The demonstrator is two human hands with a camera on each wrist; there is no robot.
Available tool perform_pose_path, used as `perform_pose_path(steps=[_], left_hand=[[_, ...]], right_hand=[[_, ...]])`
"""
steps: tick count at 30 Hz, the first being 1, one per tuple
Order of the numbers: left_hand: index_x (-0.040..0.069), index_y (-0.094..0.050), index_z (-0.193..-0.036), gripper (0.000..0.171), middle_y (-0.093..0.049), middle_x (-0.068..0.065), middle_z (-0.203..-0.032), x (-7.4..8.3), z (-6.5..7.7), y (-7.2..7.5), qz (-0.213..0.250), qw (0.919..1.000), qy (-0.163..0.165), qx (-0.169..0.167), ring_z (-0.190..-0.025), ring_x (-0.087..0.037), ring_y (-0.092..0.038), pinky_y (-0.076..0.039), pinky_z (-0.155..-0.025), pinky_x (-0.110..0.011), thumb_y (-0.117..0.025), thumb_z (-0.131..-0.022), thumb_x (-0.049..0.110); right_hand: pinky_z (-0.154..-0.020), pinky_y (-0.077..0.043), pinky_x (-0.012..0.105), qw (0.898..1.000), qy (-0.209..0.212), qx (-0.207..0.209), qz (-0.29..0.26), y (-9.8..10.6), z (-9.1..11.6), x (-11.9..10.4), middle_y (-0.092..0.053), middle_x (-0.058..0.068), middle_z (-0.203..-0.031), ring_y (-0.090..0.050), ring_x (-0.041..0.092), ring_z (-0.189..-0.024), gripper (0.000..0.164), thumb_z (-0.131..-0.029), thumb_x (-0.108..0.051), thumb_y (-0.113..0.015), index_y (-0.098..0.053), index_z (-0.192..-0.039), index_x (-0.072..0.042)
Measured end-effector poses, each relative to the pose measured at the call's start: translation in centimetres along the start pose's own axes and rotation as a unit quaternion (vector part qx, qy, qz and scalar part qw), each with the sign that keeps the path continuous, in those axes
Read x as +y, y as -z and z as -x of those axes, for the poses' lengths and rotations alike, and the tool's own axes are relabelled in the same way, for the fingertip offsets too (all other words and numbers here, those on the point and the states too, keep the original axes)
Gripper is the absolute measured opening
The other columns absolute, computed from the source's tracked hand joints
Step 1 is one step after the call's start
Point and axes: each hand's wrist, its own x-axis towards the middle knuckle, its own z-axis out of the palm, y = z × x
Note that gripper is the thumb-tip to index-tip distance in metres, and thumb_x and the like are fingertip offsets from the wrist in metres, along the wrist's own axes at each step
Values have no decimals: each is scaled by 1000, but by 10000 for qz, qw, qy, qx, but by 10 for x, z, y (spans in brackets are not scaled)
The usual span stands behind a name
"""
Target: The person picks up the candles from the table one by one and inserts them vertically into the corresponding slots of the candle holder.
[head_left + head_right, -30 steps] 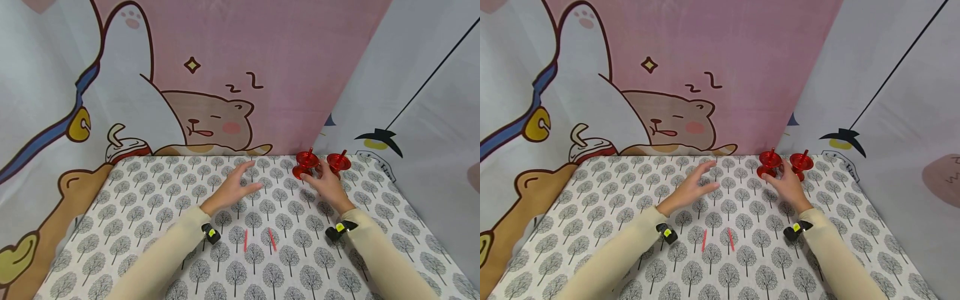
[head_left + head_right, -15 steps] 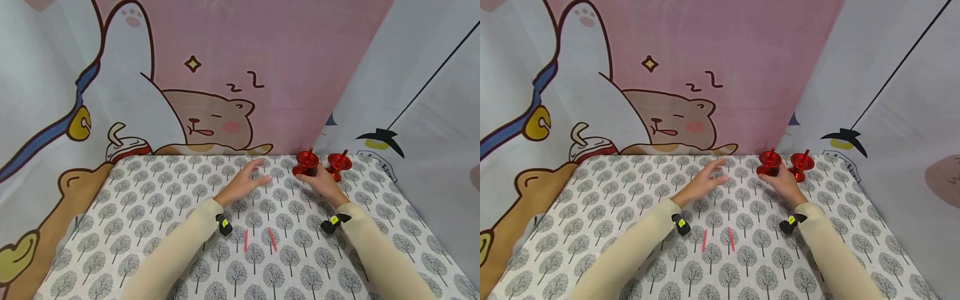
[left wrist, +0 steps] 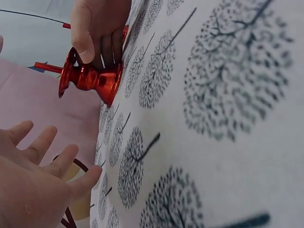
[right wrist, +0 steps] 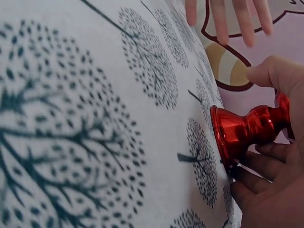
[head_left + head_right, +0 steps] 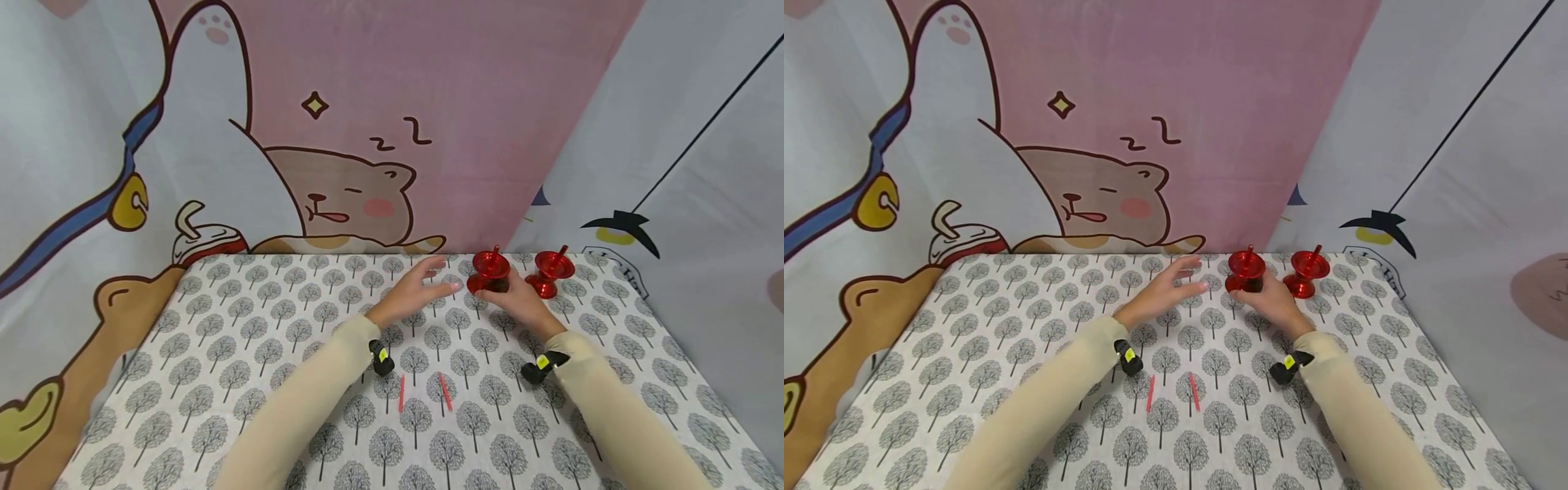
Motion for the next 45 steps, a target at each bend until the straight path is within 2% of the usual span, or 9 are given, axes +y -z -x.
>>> perform_pose_path(steps=[8, 15, 18, 23, 28, 30, 38, 45], left_hand=[[20, -36, -173, 85, -46, 2, -170, 3, -7, -8, -106, 9999, 56, -85, -156, -33, -44, -46, -118, -57, -71, -104, 55], [21, -33, -174, 85, -45, -3, -170, 1, -6, -10, -117, 9998, 112, -130, -155, -33, -45, -47, -118, -59, -68, -105, 57], [19, -34, -174, 84, -46, -5, -170, 0, -6, -10, -37, 9999, 101, -130, -155, -35, -45, -46, -118, -60, -68, -106, 55], [17, -35, -173, 83, -47, -3, -168, -2, -3, -10, 82, 9997, 182, -132, -153, -35, -48, -48, -117, -60, -69, -106, 53], [17, -36, -173, 80, -45, -5, -171, -2, 2, -8, 142, 9995, 186, -195, -151, -35, -50, -48, -116, -60, -69, -108, 49], [16, -36, -173, 79, -44, -5, -172, -1, 5, -7, 185, 9994, 167, -228, -151, -35, -50, -48, -117, -60, -69, -108, 47], [15, -33, -174, 79, -44, -8, -171, -3, 15, -3, 360, 9988, 161, -280, -149, -34, -54, -52, -115, -51, -70, -108, 40], [15, -32, -174, 79, -47, -12, -168, -4, 26, 3, 430, 9982, 140, -392, -142, -28, -61, -55, -111, -45, -70, -108, 35]], right_hand=[[-117, -43, 71, 9998, 103, -126, 82, -10, 6, -10, -56, 28, -157, -55, 48, -144, 83, -102, -31, -80, -37, -167, -4], [-112, -47, 65, 9988, 426, -228, 78, -19, 9, -15, -63, 27, -148, -61, 45, -135, 79, -101, -25, -81, -41, -164, -1], [-112, -47, 67, 9985, 466, -281, 100, -22, 10, -17, -64, 27, -147, -61, 45, -135, 80, -100, -27, -81, -41, -165, -1], [-116, -42, 73, 9987, 286, -378, 175, -26, 14, -22, -59, 27, -154, -55, 48, -143, 80, -101, -30, -80, -40, -165, -2], [-116, -41, 74, 9983, 213, -522, 146, -29, 20, -29, -55, 26, -158, -53, 49, -144, 76, -102, -28, -78, -42, -165, -4], [-115, -43, 73, 9978, 303, -582, 118, -30, 22, -31, -56, 26, -158, -54, 49, -143, 75, -103, -26, -77, -42, -165, -3], [-112, -47, 72, 9956, 457, -807, -117, -35, 31, -42, -58, 22, -156, -55, 47, -143, 72, -103, -20, -76, -44, -165, -5], [-109, -53, 64, 9922, 839, -903, 196, -43, 34, -45, -64, 22, -150, -62, 44, -137, 68, -102, -20, -76, -49, -162, -2]])
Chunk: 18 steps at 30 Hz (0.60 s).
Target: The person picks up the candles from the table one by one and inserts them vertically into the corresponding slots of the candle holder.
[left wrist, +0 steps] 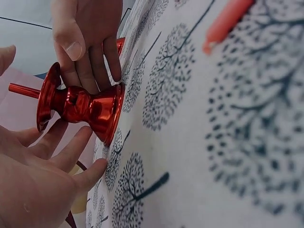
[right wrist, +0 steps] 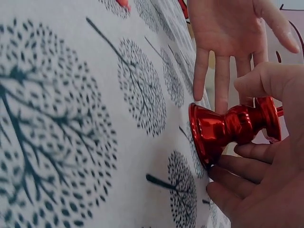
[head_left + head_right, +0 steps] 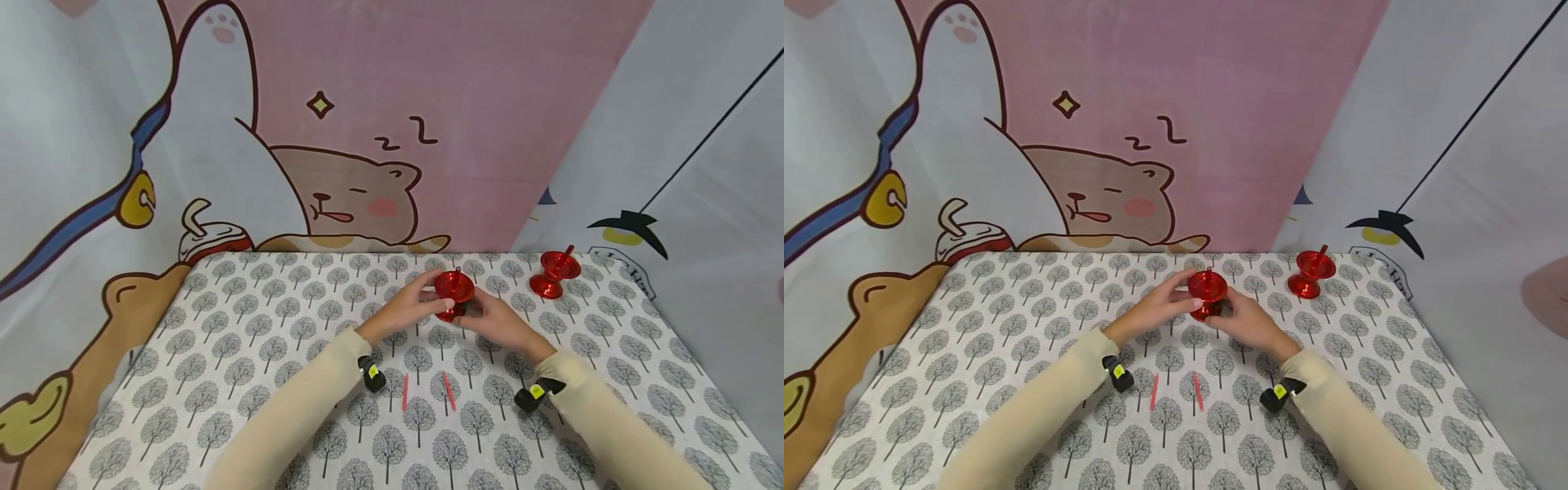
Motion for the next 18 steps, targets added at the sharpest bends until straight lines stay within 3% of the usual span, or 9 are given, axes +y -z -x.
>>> perform_pose_path(steps=[8, 18], left_hand=[[14, -29, -175, 80, -56, -16, -161, 0, 18, 6, -67, 9999, -109, -86, -141, -32, -62, -51, -116, -54, -69, -107, 32], [7, -28, -174, 76, -50, -18, -166, -2, 39, 9, 88, 9989, -371, -282, -144, -37, -59, -51, -116, -48, -67, -110, 18]], right_hand=[[-110, -50, 70, 9996, 125, -217, 136, -6, 5, -11, -65, 20, -148, -63, 45, -135, 59, -101, -18, -77, -58, -154, -2], [-101, -58, 62, 9973, 394, -377, 493, -13, 13, -21, -68, 19, -142, -67, 40, -125, 63, -97, -20, -78, -59, -153, -2]])
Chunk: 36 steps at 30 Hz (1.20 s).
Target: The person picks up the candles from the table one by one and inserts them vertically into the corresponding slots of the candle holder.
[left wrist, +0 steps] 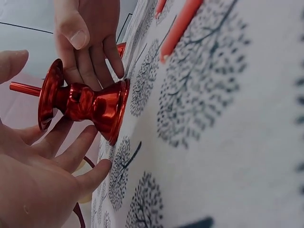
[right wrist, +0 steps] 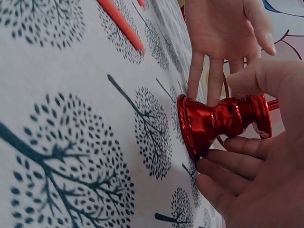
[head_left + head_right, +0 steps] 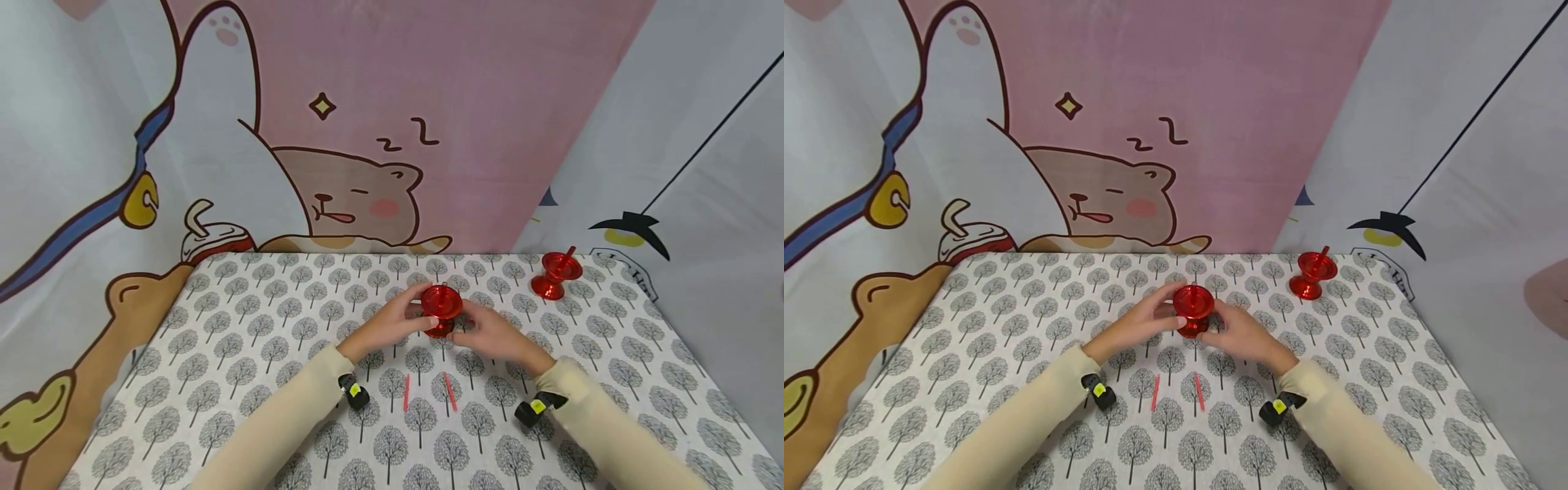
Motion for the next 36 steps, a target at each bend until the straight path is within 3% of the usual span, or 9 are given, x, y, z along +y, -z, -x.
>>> perform_pose_path(steps=[7, 15, 22, 36], left_hand=[[8, -31, -173, 78, -46, -18, -168, 2, 17, 1, -200, 9998, 5, 30, -143, -37, -59, -55, -112, -47, -70, -107, 20], [12, -33, -173, 78, -56, -16, -161, 0, 27, 0, -303, 9995, -2, -48, -140, -34, -63, -53, -113, -49, -72, -106, 24], [5, -34, -171, 76, -54, -22, -161, 3, 36, -1, -383, 9989, -235, -101, -140, -42, -61, -51, -115, -60, -70, -106, 19], [8, -35, -171, 77, -53, -18, -163, 2, 47, -3, -376, 9992, -88, -92, -141, -39, -61, -50, -116, -57, -72, -105, 24]], right_hand=[[-111, -54, 62, 9992, 252, -164, -277, -5, 8, -3, -66, 22, -148, -62, 46, -137, 59, -99, -15, -77, -59, -153, 0], [-106, -57, 60, 9983, 388, -269, -349, -8, 16, -7, -69, 22, -142, -68, 44, -128, 55, -98, -15, -78, -61, -148, -2], [-107, -58, 57, 9961, 647, -387, -458, -12, 20, -9, -71, 19, -138, -69, 42, -127, 54, -97, -8, -77, -60, -147, 2], [-104, -59, 58, 9951, 879, -384, -253, -16, 32, -17, -73, 10, -135, -71, 35, -123, 54, -95, -9, -79, -62, -146, -2]])
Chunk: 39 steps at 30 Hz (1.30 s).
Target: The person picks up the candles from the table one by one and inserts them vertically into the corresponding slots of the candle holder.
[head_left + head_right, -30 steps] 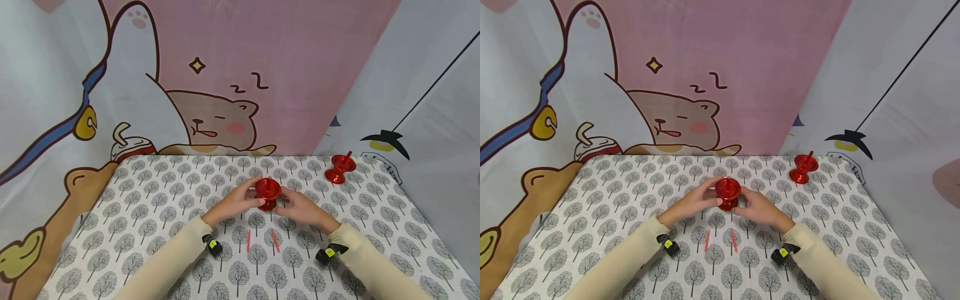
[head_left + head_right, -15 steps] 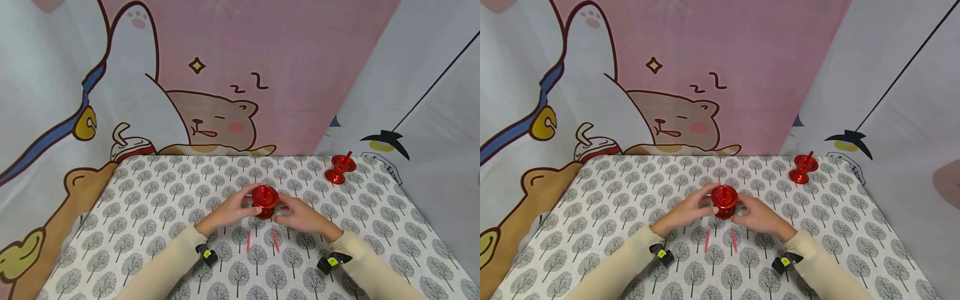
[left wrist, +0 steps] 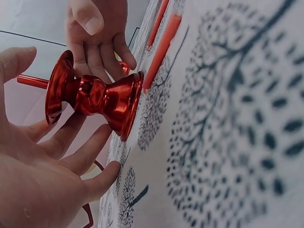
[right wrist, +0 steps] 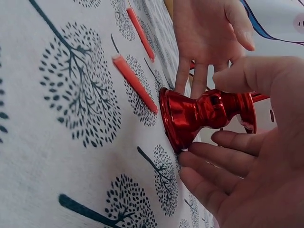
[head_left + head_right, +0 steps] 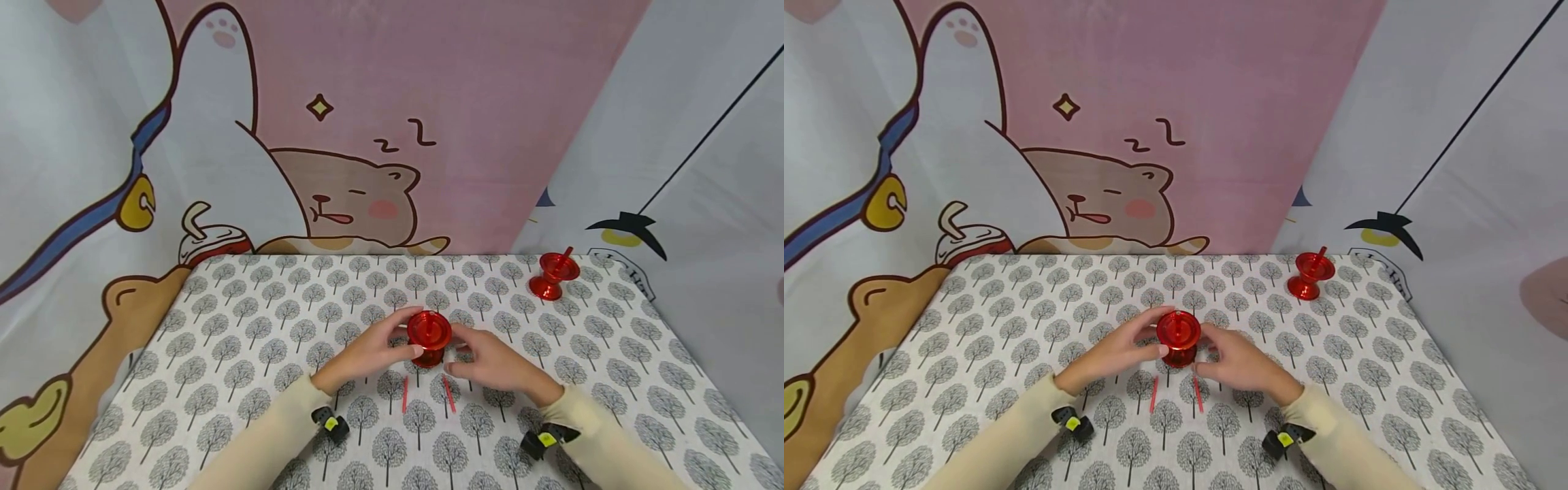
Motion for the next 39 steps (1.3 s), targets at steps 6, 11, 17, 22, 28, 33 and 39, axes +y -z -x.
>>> perform_pose_path(steps=[6, 11, 17, 22, 28, 33, 39], left_hand=[[7, -35, -171, 77, -52, -19, -162, 0, 1, -2, 192, 9997, 109, 130, -140, -39, -61, -53, -114, -53, -73, -106, 22], [5, -36, -170, 81, -58, -19, -151, 2, 1, -4, 204, 9990, 219, 323, -138, -38, -63, -54, -112, -55, -77, -103, 24], [7, -40, -169, 82, -60, -17, -151, 3, 0, -6, 152, 9979, 297, 557, -135, -35, -65, -52, -115, -56, -81, -100, 23], [8, -44, -167, 82, -58, -15, -155, -1, -3, -7, 75, 9972, 279, 692, -135, -36, -65, -53, -114, -52, -84, -97, 22], [7, -46, -165, 84, -60, -13, -154, -4, -5, -6, 68, 9965, 290, 782, -132, -34, -66, -54, -113, -50, -88, -93, 20], [9, -47, -165, 86, -61, -11, -152, -6, -5, -6, 113, 9961, 363, 794, -131, -32, -67, -53, -113, -51, -91, -92, 21], [11, -49, -165, 86, -62, -10, -151, -6, -6, -6, 126, 9957, 404, 818, -131, -31, -67, -53, -114, -52, -91, -91, 21]], right_hand=[[-91, -64, 44, 9985, -266, 327, 355, 1, 4, -3, -76, 6, -112, -74, 26, -102, 38, -92, -11, -85, -72, -127, -4], [-73, -60, 28, 9977, -539, 125, 387, -1, 8, -9, -70, -4, -89, -66, 11, -81, 25, -88, -11, -88, -75, -107, -3], [-59, -51, 24, 9952, -701, -203, 658, -9, 13, -12, -63, -14, -71, -58, 2, -63, 20, -87, -20, -92, -73, -91, -14], [-53, -42, 23, 9915, -883, -220, 927, -16, 16, -13, -58, -17, -60, -50, 2, -52, 26, -85, -29, -94, -69, -80, -23], [-55, -43, 26, 9879, -920, -208, 1229, -21, 17, -16, -55, -16, -61, -49, 3, -54, 33, -79, -31, -98, -66, -76, -24], [-53, -43, 25, 9863, -993, -323, 1279, -21, 18, -18, -55, -15, -63, -50, 4, -55, 32, -78, -25, -97, -65, -76, -24], [-56, -44, 25, 9863, -993, -450, 1240, -17, 20, -19, -56, -14, -65, -50, 4, -58, 30, -79, -18, -95, -66, -75, -24]])
